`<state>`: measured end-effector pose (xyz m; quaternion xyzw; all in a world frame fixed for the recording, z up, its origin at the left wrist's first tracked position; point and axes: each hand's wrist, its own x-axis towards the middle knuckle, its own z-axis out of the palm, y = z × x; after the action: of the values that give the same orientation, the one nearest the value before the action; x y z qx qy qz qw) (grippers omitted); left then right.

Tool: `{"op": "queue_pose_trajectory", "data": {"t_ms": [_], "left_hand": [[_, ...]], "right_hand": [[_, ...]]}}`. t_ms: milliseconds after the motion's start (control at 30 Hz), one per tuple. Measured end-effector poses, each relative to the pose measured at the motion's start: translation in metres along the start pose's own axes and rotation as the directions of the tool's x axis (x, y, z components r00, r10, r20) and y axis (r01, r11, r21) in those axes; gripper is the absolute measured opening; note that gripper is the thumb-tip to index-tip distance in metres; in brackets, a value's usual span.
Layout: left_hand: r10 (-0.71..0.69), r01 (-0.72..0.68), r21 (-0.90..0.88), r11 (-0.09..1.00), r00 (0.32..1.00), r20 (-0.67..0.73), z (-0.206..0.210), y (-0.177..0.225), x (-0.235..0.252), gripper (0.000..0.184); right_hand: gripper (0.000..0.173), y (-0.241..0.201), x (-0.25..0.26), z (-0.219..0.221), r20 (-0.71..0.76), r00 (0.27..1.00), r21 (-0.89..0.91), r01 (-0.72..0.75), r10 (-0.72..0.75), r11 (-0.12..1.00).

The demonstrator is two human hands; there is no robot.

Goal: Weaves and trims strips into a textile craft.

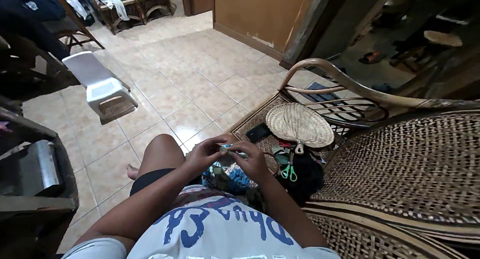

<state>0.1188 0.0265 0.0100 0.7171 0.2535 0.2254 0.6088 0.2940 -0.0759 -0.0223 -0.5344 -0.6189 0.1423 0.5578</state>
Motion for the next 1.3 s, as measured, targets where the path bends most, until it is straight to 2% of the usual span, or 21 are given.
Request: {"op": "queue_pose_trajectory", "data": {"t_ms": [67, 133, 200, 267, 533, 700, 767, 867, 967, 1067, 1167, 1300], "left_hand": [[0.007, -0.007, -0.001, 1.000, 1.000, 0.026, 0.001, 0.000, 0.000, 0.045], [-0.025, 0.026, -0.024, 0.999, 0.999, 0.038, 0.003, 0.003, 0.000, 0.049], [-0.053, 0.055, -0.030, 0.998, 0.997, 0.063, 0.005, 0.003, 0.000, 0.051], [-0.082, 0.087, -0.041, 0.995, 0.992, 0.098, 0.006, 0.000, 0.001, 0.048], [-0.187, 0.191, -0.097, 0.977, 0.981, 0.045, 0.009, 0.000, -0.001, 0.011], [-0.325, 0.341, -0.258, 0.904, 0.940, 0.104, 0.008, 0.004, 0.001, 0.010], [-0.338, 0.351, -0.267, 0.898, 0.937, 0.093, 0.009, 0.003, 0.000, 0.011], [-0.269, 0.268, -0.191, 0.944, 0.963, 0.021, 0.011, 0.002, -0.001, 0.011], [-0.084, 0.083, -0.022, 0.996, 0.994, -0.074, 0.014, -0.002, -0.002, 0.010], [0.065, -0.051, 0.118, 0.992, 0.991, -0.119, 0.017, -0.006, -0.003, 0.010], [0.119, -0.098, 0.165, 0.981, 0.985, -0.123, 0.019, -0.006, -0.006, 0.012], [0.126, -0.108, 0.138, 0.985, 0.984, -0.127, 0.020, -0.001, -0.007, 0.013]], "right_hand": [[0.013, -0.007, 0.001, 0.000, -0.015, 0.987, 0.167, -0.153, 0.157, 0.974], [0.012, -0.014, 0.003, -0.001, -0.030, 0.946, 0.308, -0.299, 0.323, 0.903], [0.010, -0.016, 0.005, 0.000, -0.053, 0.903, 0.388, -0.375, 0.426, 0.842], [0.008, -0.015, 0.005, 0.002, -0.059, 0.885, 0.408, -0.401, 0.462, 0.820], [0.015, -0.013, 0.001, 0.006, -0.048, 0.915, 0.281, -0.372, 0.400, 0.885], [0.025, -0.011, 0.002, 0.005, -0.068, 0.877, 0.337, -0.428, 0.475, 0.839], [0.026, -0.010, 0.002, 0.006, -0.063, 0.878, 0.361, -0.422, 0.474, 0.831], [0.031, -0.011, -0.001, 0.008, -0.119, 0.902, 0.366, -0.349, 0.415, 0.863], [0.030, -0.013, -0.006, 0.018, -0.249, 0.923, 0.272, -0.224, 0.293, 0.936], [0.026, -0.014, -0.009, 0.025, -0.323, 0.929, 0.195, -0.119, 0.179, 0.973], [0.022, -0.014, -0.010, 0.028, -0.332, 0.932, 0.208, -0.079, 0.147, 0.975], [0.019, -0.013, -0.012, 0.029, -0.339, 0.937, 0.155, -0.032, 0.084, 0.987]]}}
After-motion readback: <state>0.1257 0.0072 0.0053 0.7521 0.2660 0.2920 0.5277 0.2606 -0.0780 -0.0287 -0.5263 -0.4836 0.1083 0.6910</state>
